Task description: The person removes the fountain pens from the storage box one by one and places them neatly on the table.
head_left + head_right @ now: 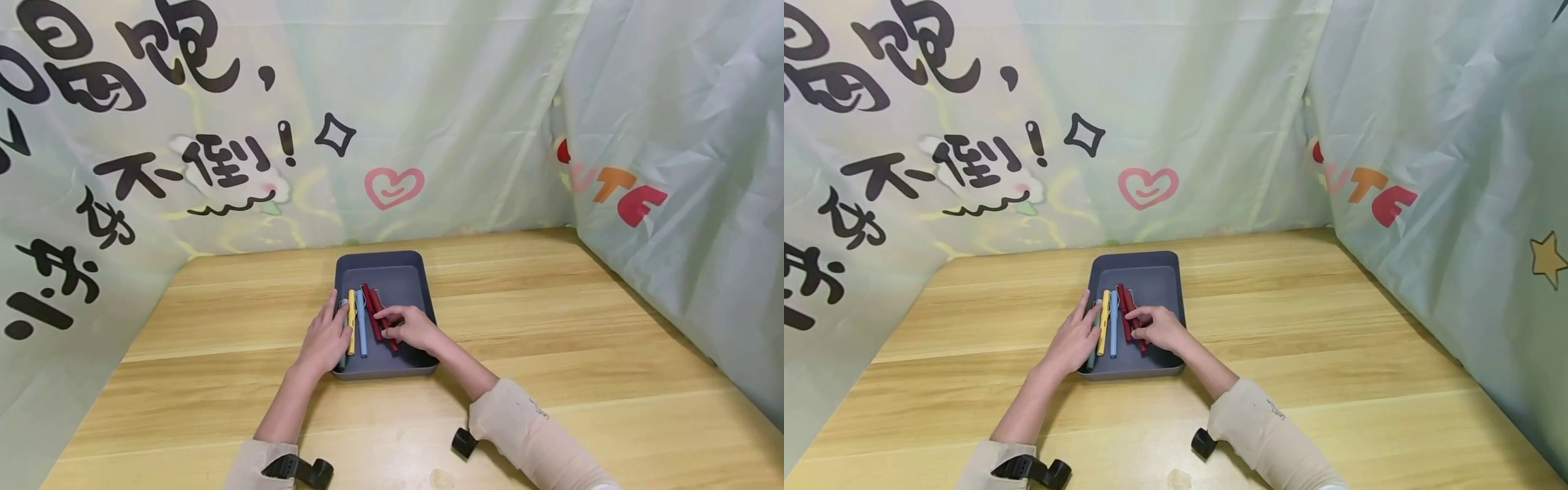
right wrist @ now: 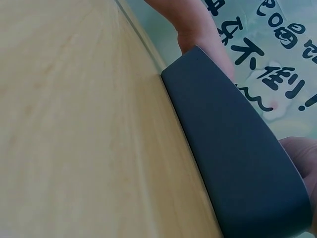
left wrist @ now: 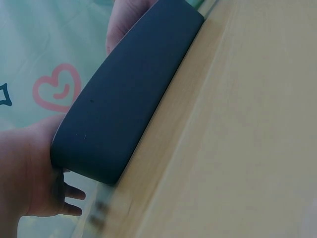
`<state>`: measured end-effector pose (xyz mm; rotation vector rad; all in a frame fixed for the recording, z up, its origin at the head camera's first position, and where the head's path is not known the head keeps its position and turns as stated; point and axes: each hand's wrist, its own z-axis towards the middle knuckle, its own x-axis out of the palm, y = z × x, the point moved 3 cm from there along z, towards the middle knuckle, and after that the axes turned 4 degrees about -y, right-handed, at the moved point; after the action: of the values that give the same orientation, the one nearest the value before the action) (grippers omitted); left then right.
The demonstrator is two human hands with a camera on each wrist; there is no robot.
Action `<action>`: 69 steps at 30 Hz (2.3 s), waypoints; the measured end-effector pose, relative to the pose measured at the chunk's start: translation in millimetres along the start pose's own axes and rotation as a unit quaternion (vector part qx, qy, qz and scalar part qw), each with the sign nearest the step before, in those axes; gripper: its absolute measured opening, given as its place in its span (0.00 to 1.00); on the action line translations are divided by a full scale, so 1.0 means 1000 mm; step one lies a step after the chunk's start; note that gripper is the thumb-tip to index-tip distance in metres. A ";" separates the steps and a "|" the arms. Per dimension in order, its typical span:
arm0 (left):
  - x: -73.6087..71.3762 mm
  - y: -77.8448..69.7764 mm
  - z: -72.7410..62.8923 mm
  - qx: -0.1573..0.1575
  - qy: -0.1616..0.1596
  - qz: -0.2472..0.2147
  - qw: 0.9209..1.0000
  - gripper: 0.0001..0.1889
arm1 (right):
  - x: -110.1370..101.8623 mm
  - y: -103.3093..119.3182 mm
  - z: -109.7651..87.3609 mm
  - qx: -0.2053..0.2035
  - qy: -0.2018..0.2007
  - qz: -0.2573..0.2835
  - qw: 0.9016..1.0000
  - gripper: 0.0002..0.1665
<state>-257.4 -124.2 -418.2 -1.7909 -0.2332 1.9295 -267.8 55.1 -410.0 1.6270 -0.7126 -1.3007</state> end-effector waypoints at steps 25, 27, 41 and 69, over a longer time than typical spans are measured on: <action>0.000 -0.001 0.000 0.002 -0.003 -0.007 1.000 0.26 | -0.027 0.018 -0.002 -0.019 -0.021 -0.015 0.999 0.20; 0.000 0.000 0.000 0.002 -0.006 -0.009 1.000 0.26 | -0.030 0.018 -0.003 -0.016 -0.024 -0.011 1.000 0.20; 0.000 -0.001 -0.001 0.005 -0.007 -0.012 1.000 0.26 | -0.051 0.019 -0.012 -0.011 -0.034 -0.009 0.999 0.21; 0.000 0.000 0.001 0.010 -0.008 -0.010 1.000 0.26 | -0.105 -0.009 -0.029 -0.003 -0.082 0.008 0.997 0.22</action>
<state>-258.7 -124.3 -418.4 -1.7541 -0.2359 1.9270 -269.9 158.0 -371.6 1.5194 -0.8177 -1.4355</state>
